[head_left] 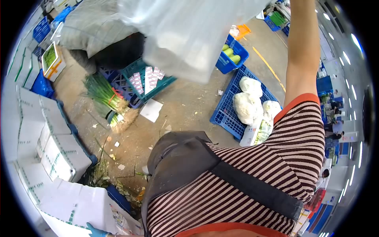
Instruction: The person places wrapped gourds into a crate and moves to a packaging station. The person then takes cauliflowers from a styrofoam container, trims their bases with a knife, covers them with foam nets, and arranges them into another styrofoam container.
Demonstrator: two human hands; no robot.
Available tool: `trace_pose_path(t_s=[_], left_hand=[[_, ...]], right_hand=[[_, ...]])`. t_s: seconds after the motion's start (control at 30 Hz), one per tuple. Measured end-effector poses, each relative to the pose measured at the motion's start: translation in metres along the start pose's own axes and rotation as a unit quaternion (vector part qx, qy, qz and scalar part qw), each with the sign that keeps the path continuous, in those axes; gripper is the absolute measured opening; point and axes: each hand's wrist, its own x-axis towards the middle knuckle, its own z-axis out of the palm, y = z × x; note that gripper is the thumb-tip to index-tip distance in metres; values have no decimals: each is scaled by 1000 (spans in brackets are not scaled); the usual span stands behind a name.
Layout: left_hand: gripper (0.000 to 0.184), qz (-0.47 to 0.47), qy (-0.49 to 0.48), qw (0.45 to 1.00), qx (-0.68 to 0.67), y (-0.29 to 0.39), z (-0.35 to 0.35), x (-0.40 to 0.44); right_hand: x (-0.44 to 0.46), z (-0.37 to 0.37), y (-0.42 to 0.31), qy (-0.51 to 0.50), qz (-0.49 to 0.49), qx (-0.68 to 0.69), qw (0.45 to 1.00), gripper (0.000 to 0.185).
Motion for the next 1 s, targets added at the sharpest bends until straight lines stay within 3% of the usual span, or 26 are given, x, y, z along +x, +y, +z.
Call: trace_pose_path(t_s=[0.2,0.3,0.4,0.53,0.57,0.63,0.8,0.83,0.87,1.0], left_hand=[[106,2,86,995,44,108,101,-92],[106,8,39,999,6,142,136,-111],[104,35,4,997,73,181,159,-126],[92,43,-40,994,97,217,207,-129],[90,43,-52,993,97,224,225,-125],[88,27,-67,993,88,239,256,-128],[84,-69,-71,990,97,306,318,-141],[85,-73,-125,984,107,320,320,-153],[77,-170,-165,972,-9,330,333,-161],[77,-160,-179,971,-17,372,362,-216]], right_hand=[[-26,-5,149,-15,68,-107,992,46],[-49,-30,218,-18,71,-174,982,48],[-74,-60,268,-10,43,-233,972,49],[-97,-109,324,83,-11,-255,963,50],[-88,-116,323,122,88,-142,978,47],[-74,-128,326,246,243,43,937,45],[-52,-127,400,292,350,22,890,43],[-45,-123,416,289,363,12,886,43],[-39,-119,431,286,372,6,883,43],[-19,-91,492,262,405,-15,876,42]])
